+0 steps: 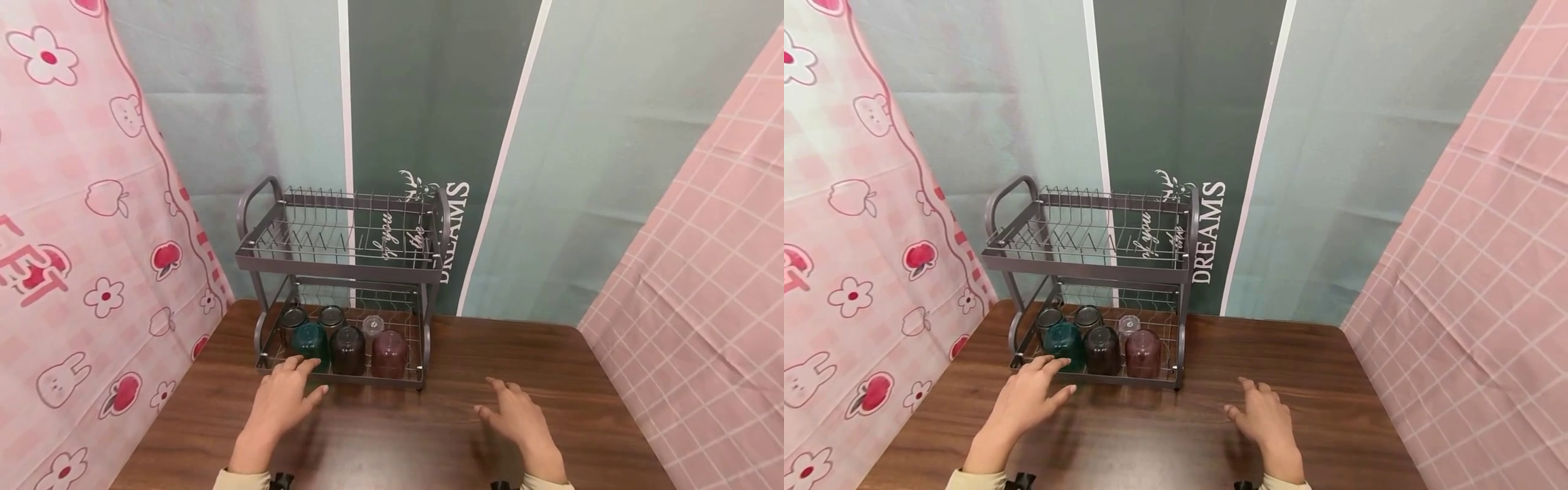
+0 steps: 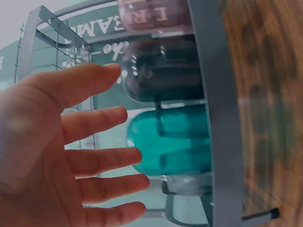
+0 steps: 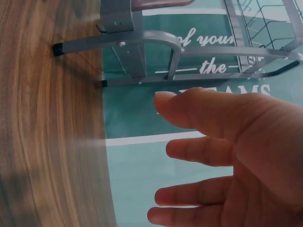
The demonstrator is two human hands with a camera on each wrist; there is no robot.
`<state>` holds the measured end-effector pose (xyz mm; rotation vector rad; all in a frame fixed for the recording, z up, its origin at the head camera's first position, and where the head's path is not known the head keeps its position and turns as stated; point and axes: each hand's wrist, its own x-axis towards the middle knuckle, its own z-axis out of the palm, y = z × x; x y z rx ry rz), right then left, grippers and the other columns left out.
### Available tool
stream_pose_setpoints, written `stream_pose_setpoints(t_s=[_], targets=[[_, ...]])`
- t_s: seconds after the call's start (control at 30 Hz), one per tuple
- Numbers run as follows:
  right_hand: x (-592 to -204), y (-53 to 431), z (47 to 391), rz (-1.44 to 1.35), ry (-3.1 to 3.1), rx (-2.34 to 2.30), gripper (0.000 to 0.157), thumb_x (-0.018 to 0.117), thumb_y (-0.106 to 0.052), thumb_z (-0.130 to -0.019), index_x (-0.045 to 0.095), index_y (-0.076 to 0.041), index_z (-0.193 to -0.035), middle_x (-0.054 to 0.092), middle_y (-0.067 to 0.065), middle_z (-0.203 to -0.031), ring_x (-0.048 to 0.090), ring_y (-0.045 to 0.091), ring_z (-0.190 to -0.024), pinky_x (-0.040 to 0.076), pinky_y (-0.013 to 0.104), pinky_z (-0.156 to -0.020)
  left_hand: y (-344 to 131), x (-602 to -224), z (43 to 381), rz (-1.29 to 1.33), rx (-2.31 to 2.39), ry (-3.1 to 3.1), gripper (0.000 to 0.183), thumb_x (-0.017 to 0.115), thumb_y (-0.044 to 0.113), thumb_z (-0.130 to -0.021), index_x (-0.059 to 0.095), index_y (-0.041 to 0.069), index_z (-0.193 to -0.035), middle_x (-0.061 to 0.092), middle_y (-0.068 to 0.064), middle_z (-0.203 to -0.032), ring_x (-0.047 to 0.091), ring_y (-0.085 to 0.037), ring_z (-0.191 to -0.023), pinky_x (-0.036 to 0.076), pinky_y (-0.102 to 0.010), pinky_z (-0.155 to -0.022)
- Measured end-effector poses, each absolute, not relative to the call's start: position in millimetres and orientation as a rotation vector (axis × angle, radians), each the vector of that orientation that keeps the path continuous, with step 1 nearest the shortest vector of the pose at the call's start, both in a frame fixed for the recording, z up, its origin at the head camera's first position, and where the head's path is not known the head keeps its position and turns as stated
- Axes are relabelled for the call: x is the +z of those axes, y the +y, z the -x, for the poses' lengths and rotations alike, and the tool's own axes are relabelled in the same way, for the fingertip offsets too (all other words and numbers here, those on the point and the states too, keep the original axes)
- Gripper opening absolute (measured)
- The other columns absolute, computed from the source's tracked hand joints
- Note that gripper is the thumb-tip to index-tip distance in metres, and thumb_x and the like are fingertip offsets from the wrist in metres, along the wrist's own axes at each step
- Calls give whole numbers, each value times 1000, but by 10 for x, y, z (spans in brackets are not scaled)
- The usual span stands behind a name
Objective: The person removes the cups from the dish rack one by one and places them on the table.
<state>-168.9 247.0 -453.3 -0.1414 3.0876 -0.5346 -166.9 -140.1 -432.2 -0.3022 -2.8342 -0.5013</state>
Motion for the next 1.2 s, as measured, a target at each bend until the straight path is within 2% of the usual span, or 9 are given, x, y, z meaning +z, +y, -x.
stream_pose_setpoints(t_s=[0.73,1.0,1.2], targets=[[-4453,2299,1770,196,3059,-572,61,73,-34,-78,55,2,-124,56,27,-109,56,43,-95,45,55,-74,-967,-4110,1845,521,-564,-2723,42,72,31,-80,64,10,-115,56,-19,-114,56,-36,-99,47,-52,-73],[-4439,2221,1823,234,3070,-539,61,74,-33,-77,56,1,-123,56,27,-109,56,44,-96,45,55,-74,-840,-4125,1950,588,-518,-2711,41,72,32,-80,65,10,-114,56,-17,-113,57,-34,-95,49,-45,-67],[-4442,2155,1866,251,3083,-552,60,75,-31,-76,57,0,-124,56,26,-113,55,43,-100,44,56,-77,-741,-4157,2035,612,-487,-2702,41,72,34,-80,65,12,-113,57,-14,-109,57,-31,-94,47,-46,-70]])
